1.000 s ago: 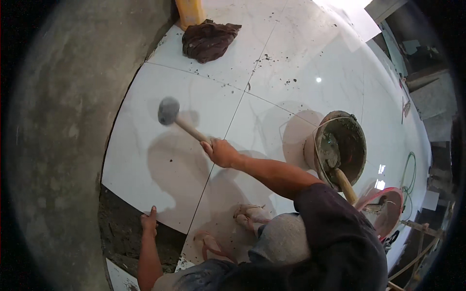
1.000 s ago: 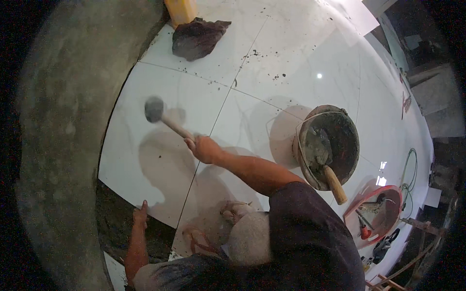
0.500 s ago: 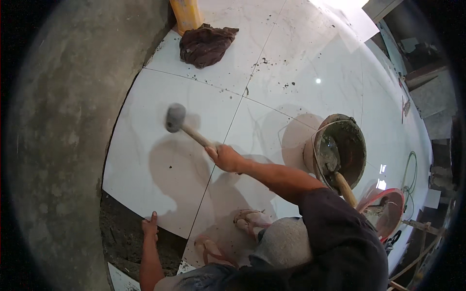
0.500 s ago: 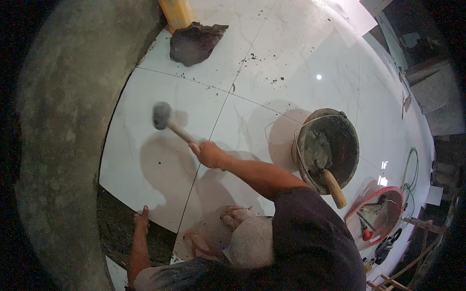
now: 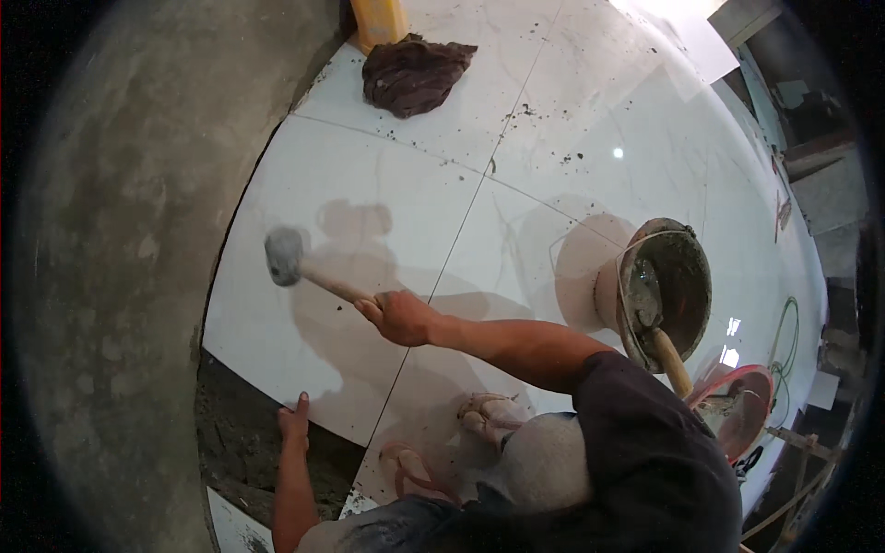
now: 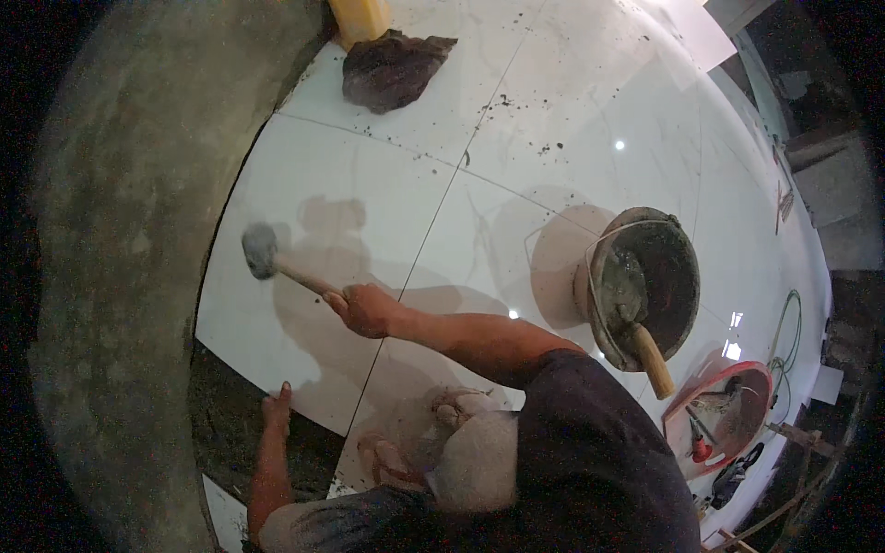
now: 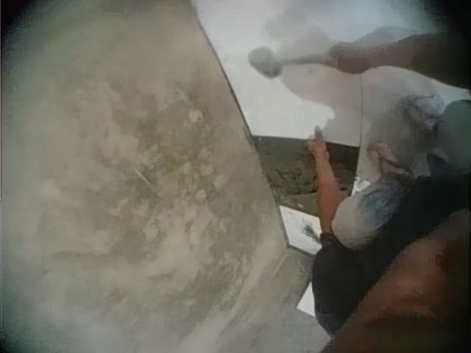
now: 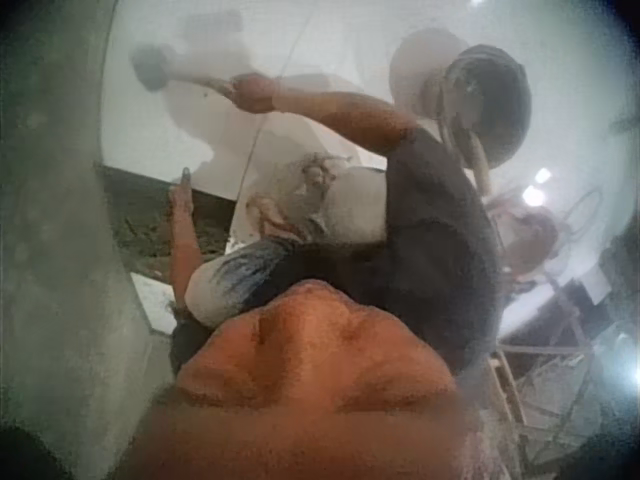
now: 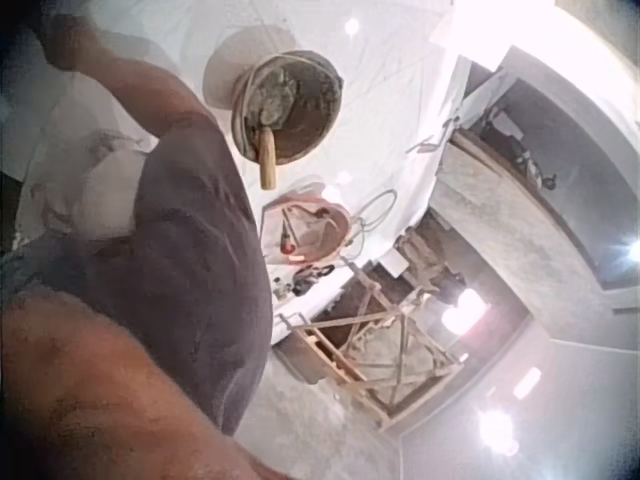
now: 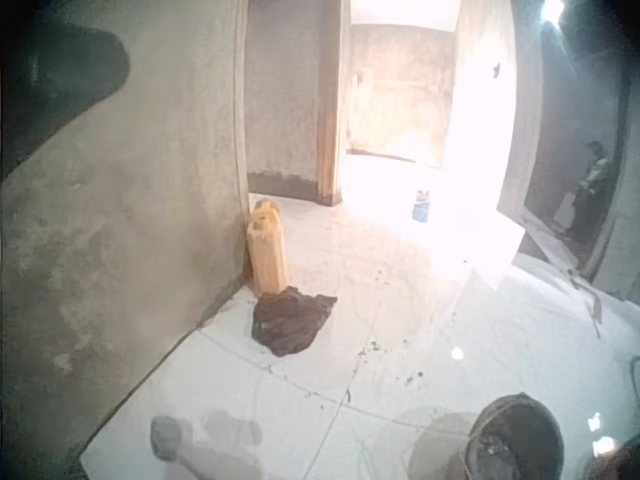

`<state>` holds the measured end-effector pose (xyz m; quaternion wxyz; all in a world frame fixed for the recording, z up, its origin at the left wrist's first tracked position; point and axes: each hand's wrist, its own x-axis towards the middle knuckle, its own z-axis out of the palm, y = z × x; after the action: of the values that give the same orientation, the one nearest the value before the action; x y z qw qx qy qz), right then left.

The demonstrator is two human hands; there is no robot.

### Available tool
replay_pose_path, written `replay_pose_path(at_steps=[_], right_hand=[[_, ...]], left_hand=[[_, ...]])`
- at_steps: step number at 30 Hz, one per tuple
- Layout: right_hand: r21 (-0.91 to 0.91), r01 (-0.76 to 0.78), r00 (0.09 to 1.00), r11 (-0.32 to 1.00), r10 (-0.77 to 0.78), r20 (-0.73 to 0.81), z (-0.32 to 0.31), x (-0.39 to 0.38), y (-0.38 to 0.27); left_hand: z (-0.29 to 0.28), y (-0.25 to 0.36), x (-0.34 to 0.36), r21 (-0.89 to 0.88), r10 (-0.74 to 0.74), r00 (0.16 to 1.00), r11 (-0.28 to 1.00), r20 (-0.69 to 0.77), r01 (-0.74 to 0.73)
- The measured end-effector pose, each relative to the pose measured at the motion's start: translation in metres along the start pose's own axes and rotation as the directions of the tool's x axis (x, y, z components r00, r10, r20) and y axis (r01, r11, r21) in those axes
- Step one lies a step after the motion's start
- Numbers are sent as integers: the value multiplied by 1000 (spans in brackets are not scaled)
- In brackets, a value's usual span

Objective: The person applies mortar to a floor section using a trowel, takes additional mortar from a bucket, places a large floor tile onto the mortar, and uses a rubber mallet to level the tile while wiping the surface with a cloth.

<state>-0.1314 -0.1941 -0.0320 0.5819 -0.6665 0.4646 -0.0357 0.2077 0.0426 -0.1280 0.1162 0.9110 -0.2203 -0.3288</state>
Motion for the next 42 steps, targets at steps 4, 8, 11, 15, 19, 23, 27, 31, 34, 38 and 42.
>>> replay_pose_path(at_steps=[4,8,11,15,19,23,27,31,34,38,42], right_hand=[[-120,-56,998,991,55,-19,2,2,8],[-25,119,983,993,-121,-140,-11,-14,23],[-62,215,791,975,-211,-575,-29,-42,43],[517,-132,598,846,484,-639,-73,-88,86],[573,-177,544,800,565,-620,-102,-106,128],[498,-306,492,811,583,-647,-111,-113,165],[66,-388,434,919,245,-867,-103,-134,181],[-409,-414,609,813,-87,-789,-44,-215,181],[-516,-545,760,661,129,-637,-4,-273,189],[-533,-563,781,632,195,-593,14,-281,180],[-77,-500,828,862,451,-333,9,-243,92]], left_hand=[[-4,26,-18,-105,-14,995,994,98,24],[-5,48,-39,-41,-78,997,996,-7,77],[4,47,-49,-154,-97,995,984,-23,92],[10,30,-64,-307,-170,985,939,-17,156],[9,16,-82,-254,-186,969,941,160,223],[11,13,-93,-225,-224,933,930,280,291],[12,11,-94,-225,-170,932,942,320,249],[10,7,-98,-297,-99,953,936,288,187],[11,6,-99,-379,-120,958,900,261,216],[12,7,-97,-462,-136,968,859,209,220],[7,9,-89,-482,-135,967,847,215,225]])
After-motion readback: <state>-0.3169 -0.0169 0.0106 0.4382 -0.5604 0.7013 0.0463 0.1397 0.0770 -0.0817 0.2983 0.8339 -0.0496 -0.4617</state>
